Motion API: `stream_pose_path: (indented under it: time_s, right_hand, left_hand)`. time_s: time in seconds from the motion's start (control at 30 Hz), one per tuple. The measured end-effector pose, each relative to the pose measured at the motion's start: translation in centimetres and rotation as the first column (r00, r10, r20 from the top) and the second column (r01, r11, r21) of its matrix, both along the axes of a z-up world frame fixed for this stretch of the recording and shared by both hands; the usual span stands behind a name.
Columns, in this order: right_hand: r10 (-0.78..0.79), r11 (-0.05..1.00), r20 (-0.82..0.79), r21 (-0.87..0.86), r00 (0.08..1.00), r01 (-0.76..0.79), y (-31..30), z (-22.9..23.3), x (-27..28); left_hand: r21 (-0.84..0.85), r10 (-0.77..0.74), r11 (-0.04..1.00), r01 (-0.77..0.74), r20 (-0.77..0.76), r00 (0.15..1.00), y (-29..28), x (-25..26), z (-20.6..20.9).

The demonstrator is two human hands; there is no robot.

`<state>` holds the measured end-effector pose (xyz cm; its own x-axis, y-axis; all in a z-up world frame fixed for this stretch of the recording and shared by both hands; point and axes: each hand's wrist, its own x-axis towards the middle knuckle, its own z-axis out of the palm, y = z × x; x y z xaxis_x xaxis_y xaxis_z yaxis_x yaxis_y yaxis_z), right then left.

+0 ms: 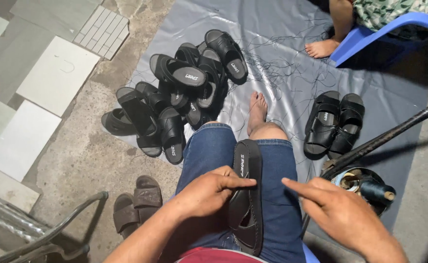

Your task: Hand-stitching the sole of a black sandal to repair it.

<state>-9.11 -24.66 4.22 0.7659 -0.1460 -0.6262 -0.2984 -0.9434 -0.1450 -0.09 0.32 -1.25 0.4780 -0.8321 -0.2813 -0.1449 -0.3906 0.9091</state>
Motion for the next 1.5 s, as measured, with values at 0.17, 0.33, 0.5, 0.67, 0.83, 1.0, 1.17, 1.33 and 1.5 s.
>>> stream_pose_path:
  time_s: [0.17,0.33,0.5,0.67,0.83,1.0,1.17,1.33,1.5]
  right_hand:
    - [-0.005,0.999,-0.034,0.048,0.999,0.006,1.1,0.4,-0.3]
    - [0.009,0.971,0.096,0.238,0.995,-0.032,1.6,-0.1,-0.2]
    - [-0.077,0.982,-0.248,0.146,0.966,0.116,2.8,1.6,1.1]
    - [-0.392,0.827,0.262,0.520,0.882,0.213,5.5,-3.7,-0.8]
    - [-0.332,0.762,0.147,0.624,0.932,0.173,4.6,-3.2,-1.0]
    - [-0.055,0.979,0.406,0.202,0.912,-0.031,4.9,-4.2,-1.3]
    - [-0.123,0.961,0.102,0.260,0.987,0.093,4.8,-4.9,-0.8]
    - [-0.685,-0.205,-0.489,0.841,0.540,0.501,-5.0,-7.0,-2.6]
    - [-0.913,-0.322,-0.337,0.942,-0.231,-0.101,-14.4,-7.1,-3.7]
  left_hand:
    - [0.000,0.195,0.981,-0.196,0.103,0.975,-0.4,-0.8,2.2]
    - [0.129,0.042,0.987,-0.098,0.384,0.922,-1.9,-2.0,2.5]
    - [0.058,0.139,0.983,-0.173,0.374,0.917,-1.8,-2.3,1.5]
    - [0.004,0.259,0.963,-0.271,0.284,0.923,-2.0,-3.0,1.1]
    - [-0.059,0.294,0.956,-0.288,0.240,0.925,-1.0,-3.8,1.4]
    - [-0.128,0.176,0.983,-0.133,0.434,0.884,-0.3,-4.5,1.2]
    - [-0.116,0.234,0.972,-0.205,0.387,0.892,0.0,-4.5,0.8]
    - [-0.097,0.211,0.977,-0.191,0.303,0.929,0.3,-3.9,0.8]
    - [0.012,0.073,0.997,-0.077,0.214,0.974,1.2,-1.8,2.9]
